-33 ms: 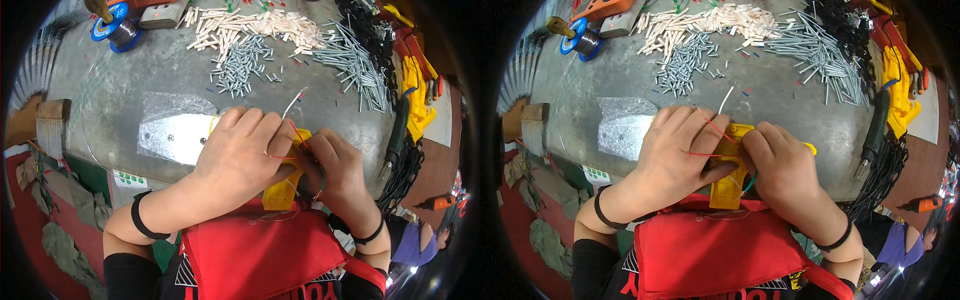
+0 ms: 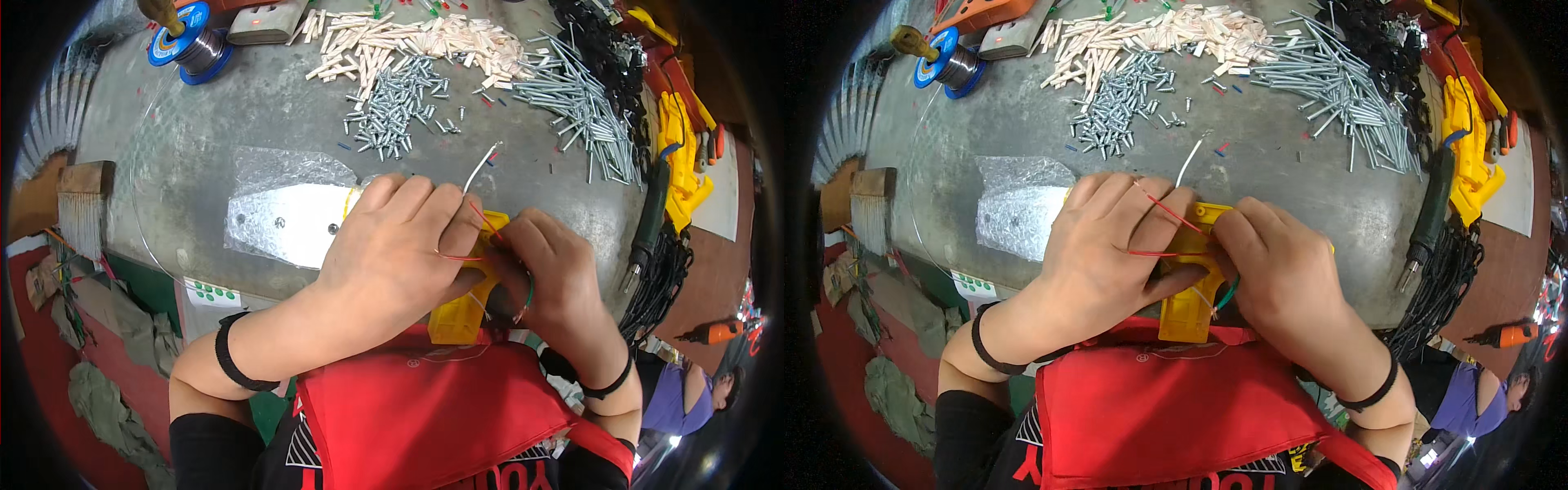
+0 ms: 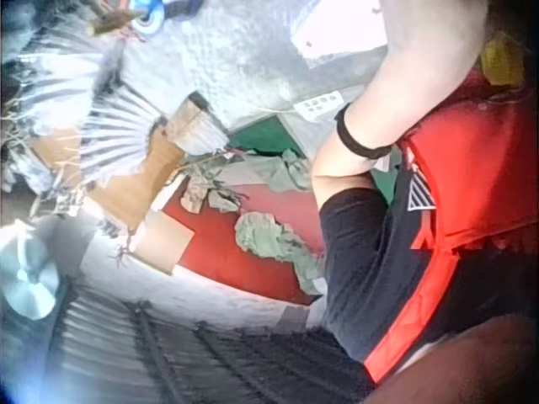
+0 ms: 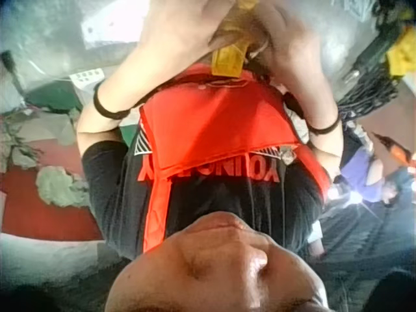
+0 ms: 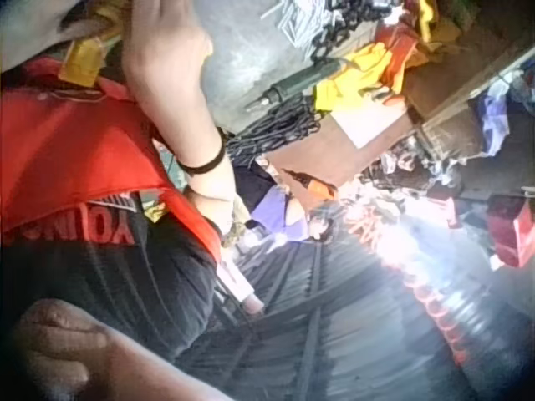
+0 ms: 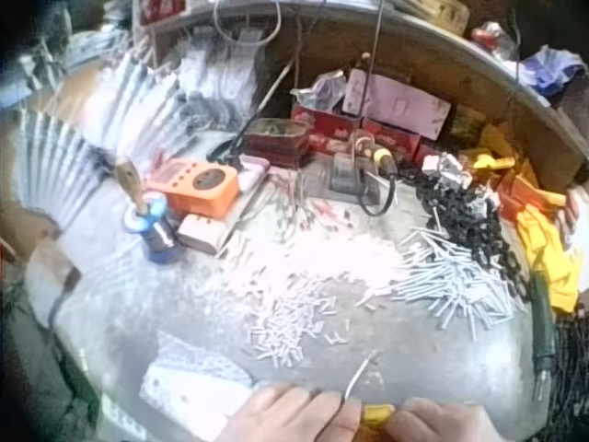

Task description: Assembling a yellow plastic housing for an electronic tool, including wire routing, screw fastening, and soldering.

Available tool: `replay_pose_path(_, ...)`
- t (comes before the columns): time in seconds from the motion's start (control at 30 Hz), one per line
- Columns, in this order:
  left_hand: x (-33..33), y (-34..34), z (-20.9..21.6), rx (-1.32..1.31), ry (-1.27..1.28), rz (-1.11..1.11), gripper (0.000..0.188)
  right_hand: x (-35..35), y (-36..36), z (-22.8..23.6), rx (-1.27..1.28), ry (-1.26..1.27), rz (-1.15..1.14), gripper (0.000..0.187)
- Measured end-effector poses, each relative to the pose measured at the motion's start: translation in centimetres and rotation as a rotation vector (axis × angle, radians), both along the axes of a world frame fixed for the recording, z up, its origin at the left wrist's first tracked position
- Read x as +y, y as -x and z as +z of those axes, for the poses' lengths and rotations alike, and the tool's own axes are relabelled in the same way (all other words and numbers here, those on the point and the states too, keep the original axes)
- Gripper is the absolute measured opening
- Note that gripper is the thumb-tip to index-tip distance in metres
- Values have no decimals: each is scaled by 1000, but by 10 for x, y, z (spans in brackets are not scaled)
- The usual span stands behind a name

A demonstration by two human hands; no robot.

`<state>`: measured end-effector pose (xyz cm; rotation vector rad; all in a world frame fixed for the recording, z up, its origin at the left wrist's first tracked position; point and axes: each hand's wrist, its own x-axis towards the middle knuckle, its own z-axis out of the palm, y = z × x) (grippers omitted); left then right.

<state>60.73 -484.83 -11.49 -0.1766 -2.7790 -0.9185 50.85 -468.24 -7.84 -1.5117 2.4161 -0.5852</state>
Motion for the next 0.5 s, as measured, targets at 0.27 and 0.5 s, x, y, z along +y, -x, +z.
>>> replay_pose_path(0.27, 3, 3, 1, 16, 84, 14, 63, -2, 0, -9, 62, 17, -31, 10)
replay_pose_path(0.5, -3, -4, 6, -51, -17, -20, 62, 41, 31, 34, -518, 621, -741, 11)
